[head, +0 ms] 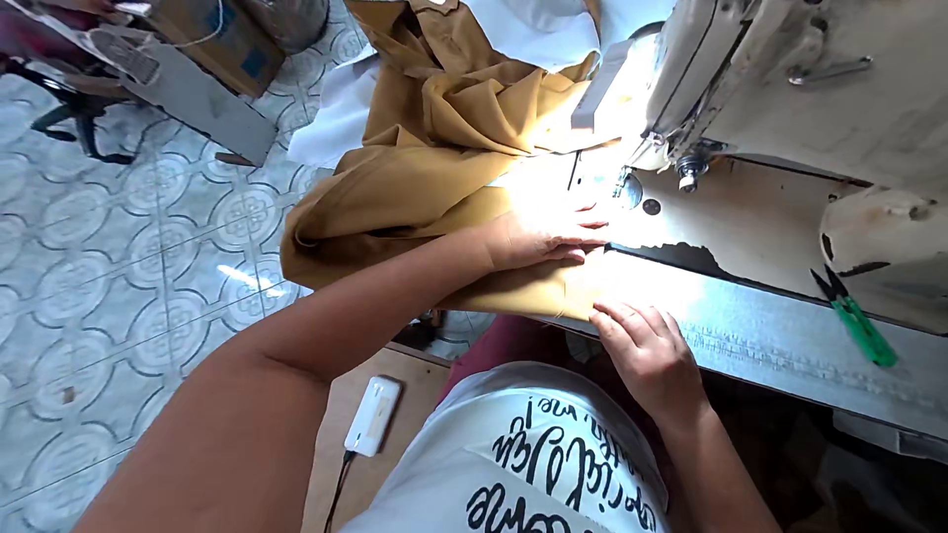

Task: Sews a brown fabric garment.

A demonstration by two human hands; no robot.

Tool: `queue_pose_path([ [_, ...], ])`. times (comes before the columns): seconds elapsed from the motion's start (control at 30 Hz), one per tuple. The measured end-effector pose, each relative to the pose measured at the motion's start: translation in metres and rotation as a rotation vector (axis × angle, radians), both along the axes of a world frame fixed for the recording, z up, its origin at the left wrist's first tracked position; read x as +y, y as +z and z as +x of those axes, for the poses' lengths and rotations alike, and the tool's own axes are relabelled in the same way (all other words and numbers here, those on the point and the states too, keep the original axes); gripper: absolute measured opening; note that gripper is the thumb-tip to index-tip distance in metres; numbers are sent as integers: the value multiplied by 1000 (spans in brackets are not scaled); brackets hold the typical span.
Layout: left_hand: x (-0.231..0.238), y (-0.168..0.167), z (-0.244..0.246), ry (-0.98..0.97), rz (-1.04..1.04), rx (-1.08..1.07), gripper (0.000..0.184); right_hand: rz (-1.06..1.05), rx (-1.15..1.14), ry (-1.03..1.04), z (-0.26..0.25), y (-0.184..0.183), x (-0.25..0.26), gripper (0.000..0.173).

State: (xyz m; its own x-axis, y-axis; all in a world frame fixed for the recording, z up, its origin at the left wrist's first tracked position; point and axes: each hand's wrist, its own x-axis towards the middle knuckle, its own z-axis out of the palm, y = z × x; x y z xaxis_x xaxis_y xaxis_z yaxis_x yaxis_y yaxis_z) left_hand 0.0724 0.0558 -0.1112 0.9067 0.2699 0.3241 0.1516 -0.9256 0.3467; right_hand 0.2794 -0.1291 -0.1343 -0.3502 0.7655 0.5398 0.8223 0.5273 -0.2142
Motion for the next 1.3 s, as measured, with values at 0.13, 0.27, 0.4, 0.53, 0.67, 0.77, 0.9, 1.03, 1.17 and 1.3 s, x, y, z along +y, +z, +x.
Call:
queue_pose_path([
  [0.13, -2, 5, 3, -9, 40, -29, 32, -11, -2, 1, 9, 0, 1, 19],
  [0.27, 1, -1, 1, -60, 5, 45, 36, -10, -19, 2, 17, 0, 3, 20],
  [0.4, 6, 0, 6, -49, 4, 130, 40, 5, -57, 12, 23, 2, 11, 23],
  [0.53, 13, 1, 12, 3, -8, 190, 43, -44, -122, -60, 23, 13, 20, 22],
  [0.67, 12, -3, 14, 63, 2, 145, 40, -240, -80, -232, -3, 44, 16, 19],
  [0.77, 3, -4, 15, 118, -1, 125, 40, -251, 196, -283, -31, 58, 24, 25],
  [0.9, -15, -2, 14, 201, 16, 9, 34, -328, 348, -419, -53, 45, 49, 20],
  [1.03, -13, 7, 12, 247, -4, 58, 33, -336, 262, -455, -50, 36, 57, 19],
  [1.17, 5, 32, 25, 156, 143, 229, 28, -328, 192, -482, -50, 33, 60, 17],
  [1.3, 35, 38, 34, -30, 126, 272, 17, -318, 219, -522, -49, 30, 65, 14],
])
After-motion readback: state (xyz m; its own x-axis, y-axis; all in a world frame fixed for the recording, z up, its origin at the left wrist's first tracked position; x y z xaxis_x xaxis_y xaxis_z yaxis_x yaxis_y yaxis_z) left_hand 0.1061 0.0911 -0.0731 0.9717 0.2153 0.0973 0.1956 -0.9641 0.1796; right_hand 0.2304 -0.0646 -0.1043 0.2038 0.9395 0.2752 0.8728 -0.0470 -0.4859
